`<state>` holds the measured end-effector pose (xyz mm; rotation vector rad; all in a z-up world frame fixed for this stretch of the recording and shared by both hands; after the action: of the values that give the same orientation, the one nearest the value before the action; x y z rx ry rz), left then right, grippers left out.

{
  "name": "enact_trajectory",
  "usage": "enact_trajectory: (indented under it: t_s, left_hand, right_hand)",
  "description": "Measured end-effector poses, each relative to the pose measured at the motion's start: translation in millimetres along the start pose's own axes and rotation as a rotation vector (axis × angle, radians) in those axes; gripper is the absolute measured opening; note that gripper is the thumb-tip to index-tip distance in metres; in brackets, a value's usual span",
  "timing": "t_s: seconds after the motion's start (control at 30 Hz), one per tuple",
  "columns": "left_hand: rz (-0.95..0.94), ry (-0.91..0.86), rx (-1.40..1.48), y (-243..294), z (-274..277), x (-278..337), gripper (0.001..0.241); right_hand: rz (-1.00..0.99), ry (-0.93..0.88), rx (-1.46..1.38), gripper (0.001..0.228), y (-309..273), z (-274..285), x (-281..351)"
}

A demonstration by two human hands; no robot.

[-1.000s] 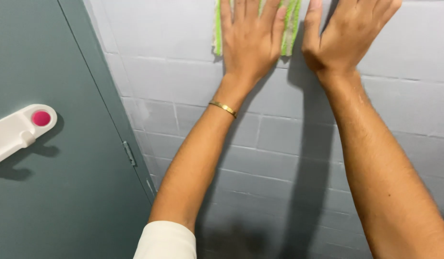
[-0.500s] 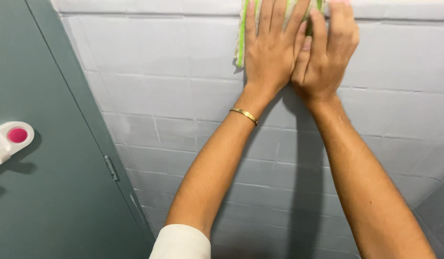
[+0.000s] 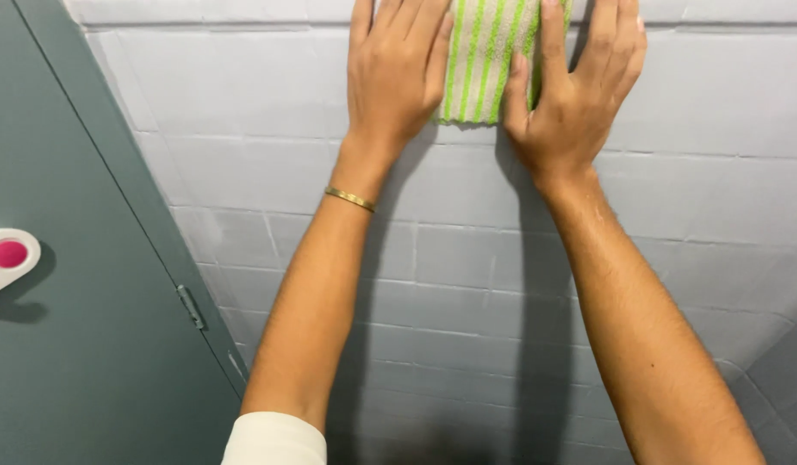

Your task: Cleaning bathroom wall tiles and a door with a cloth.

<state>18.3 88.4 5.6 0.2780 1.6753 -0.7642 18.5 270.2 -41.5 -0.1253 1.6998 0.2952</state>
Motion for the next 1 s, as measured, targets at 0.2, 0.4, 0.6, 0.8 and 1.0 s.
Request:
enact_trajectory:
  t_s: [0.2,0.4,0.6,0.8,1.0]
  left_hand:
    - [-0.009,0.091,-0.048,-2,-1,-1,0.020]
    - [-0.019,0.101,-0.011,-5,0,2,0.018]
    - [0.001,0.100,0.088,-7,3,5,0.024]
    - [0.056,0.125,0.040,-7,-1,8,0.023]
    - [0.035,0.163,-0.032,-7,-1,9,0.020]
  right_hand:
    - [0.098,0.004,0.052,0.056,4,-9,9]
    - [0.270,0.032,-0.136,0.034,-51,8,-10]
    - [0.210,0.035,-0.277,0.043,-68,-3,-30]
    - [0.230,0.011,-0.090,0.037,-51,-8,-29]
    - [0.250,0.028,0.018,0.029,-31,5,-28]
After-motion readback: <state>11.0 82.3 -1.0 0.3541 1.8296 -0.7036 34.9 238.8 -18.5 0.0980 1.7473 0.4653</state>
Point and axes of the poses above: each hand's wrist, its own x-axis away from the middle knuckle, its own z-axis out of the back of the hand, y = z × x, the point moved 1 cm from there along -x, towards the middle knuckle, and after that the axes turned 3 degrees about -x, right-handed, at the moved point
